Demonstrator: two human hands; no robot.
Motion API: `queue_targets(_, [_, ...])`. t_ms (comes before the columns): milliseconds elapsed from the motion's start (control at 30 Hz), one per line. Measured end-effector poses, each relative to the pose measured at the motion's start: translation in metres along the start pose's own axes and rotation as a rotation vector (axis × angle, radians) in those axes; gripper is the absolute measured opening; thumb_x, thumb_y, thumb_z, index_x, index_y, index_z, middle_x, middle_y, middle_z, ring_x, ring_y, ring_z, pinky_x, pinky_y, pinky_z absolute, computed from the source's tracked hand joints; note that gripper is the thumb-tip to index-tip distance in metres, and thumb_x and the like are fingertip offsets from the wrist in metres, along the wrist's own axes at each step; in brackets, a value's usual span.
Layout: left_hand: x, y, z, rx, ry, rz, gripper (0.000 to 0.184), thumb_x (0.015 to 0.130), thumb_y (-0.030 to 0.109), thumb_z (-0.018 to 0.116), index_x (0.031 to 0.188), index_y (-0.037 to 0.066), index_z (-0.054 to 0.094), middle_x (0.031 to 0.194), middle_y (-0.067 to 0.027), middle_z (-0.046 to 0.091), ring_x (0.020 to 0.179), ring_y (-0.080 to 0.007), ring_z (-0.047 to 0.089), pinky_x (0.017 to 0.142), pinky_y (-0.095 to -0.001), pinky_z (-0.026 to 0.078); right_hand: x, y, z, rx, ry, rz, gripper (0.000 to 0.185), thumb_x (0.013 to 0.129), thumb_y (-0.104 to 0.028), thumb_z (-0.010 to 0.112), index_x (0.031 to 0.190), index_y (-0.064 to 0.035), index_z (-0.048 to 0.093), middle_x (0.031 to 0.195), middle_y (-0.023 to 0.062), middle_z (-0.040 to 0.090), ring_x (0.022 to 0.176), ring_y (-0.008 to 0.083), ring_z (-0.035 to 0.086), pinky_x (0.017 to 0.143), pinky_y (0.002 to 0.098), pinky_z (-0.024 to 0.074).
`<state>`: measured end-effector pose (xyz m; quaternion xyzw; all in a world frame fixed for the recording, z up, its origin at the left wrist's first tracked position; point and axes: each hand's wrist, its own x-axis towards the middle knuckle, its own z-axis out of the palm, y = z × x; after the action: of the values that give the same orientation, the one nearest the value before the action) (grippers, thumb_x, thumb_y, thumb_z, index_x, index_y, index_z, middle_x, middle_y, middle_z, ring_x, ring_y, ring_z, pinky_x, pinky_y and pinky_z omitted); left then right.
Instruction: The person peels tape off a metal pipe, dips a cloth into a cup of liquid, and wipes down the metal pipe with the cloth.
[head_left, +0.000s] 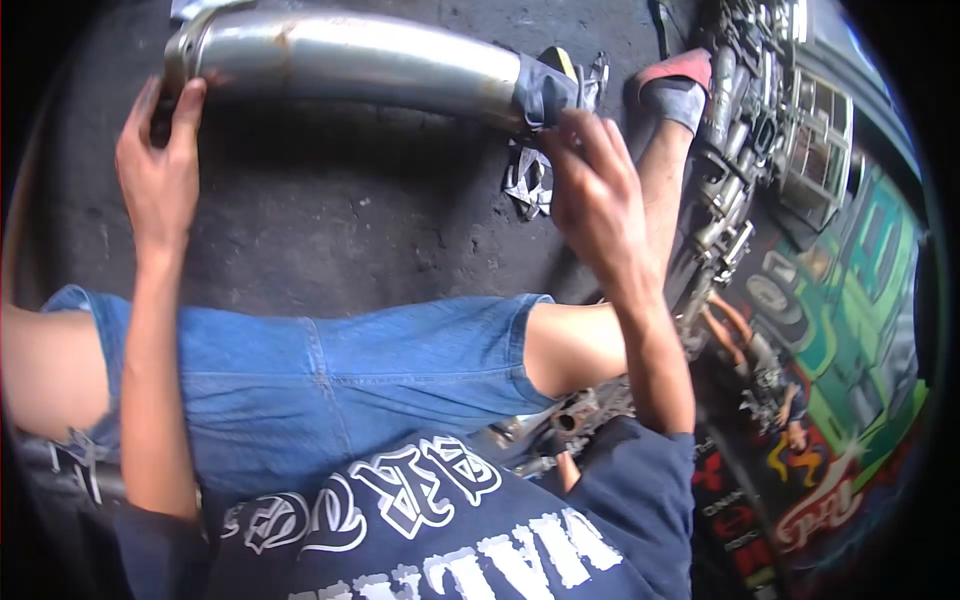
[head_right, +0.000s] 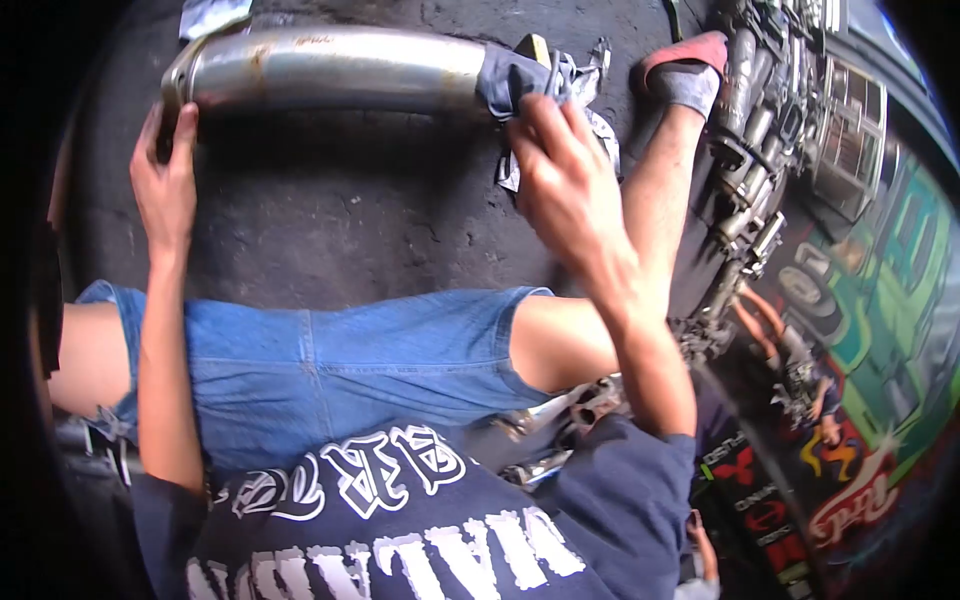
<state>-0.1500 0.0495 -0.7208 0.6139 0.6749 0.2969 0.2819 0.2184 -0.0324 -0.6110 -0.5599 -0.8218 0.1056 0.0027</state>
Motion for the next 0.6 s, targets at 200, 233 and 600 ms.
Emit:
queue_targets(200, [0.001,0.0,-0.001,-0.075,-0.033,-0.042,0.059,0.095,0.045,0.07,0.128,-0.004,0.066,0.126,-0.022,0.069,0.121,-0.0322,0.064,0.106,-0.0373,0.045,0.005,-0.03,-0.01,-0.127,-0.169,0.092,0.038,0.069,0.004,0.066,0.106,0.0087,0.065,0.108,0.0167,0.056,0.096,0.0337,0.056,0.085,0.0412,0.052])
queue_targets(233, [0.0,0.002,-0.002,-0.08,-0.067,-0.054,0.056,0.096,0.045,0.069,0.126,-0.003,0.068,0.125,-0.0207,0.07,0.12,-0.032,0.064,0.106,-0.0374,0.045,0.002,-0.036,-0.016,-0.159,-0.254,0.109,0.04,0.066,0.005,0.066,0.106,0.0077,0.065,0.107,0.0173,0.055,0.096,0.0352,0.055,0.085,0.042,0.0518])
queue_targets(600, [0.002,0.002,-0.003,-0.118,-0.113,-0.08,0.052,0.098,0.042,0.068,0.126,-0.002,0.068,0.121,-0.0176,0.072,0.12,-0.03,0.064,0.107,-0.0389,0.044,-0.12,0.004,-0.027,0.254,0.227,0.948,0.014,0.095,-0.002,0.066,0.106,0.0043,0.072,0.105,0.0104,0.068,0.094,0.0161,0.066,0.079,0.026,0.051])
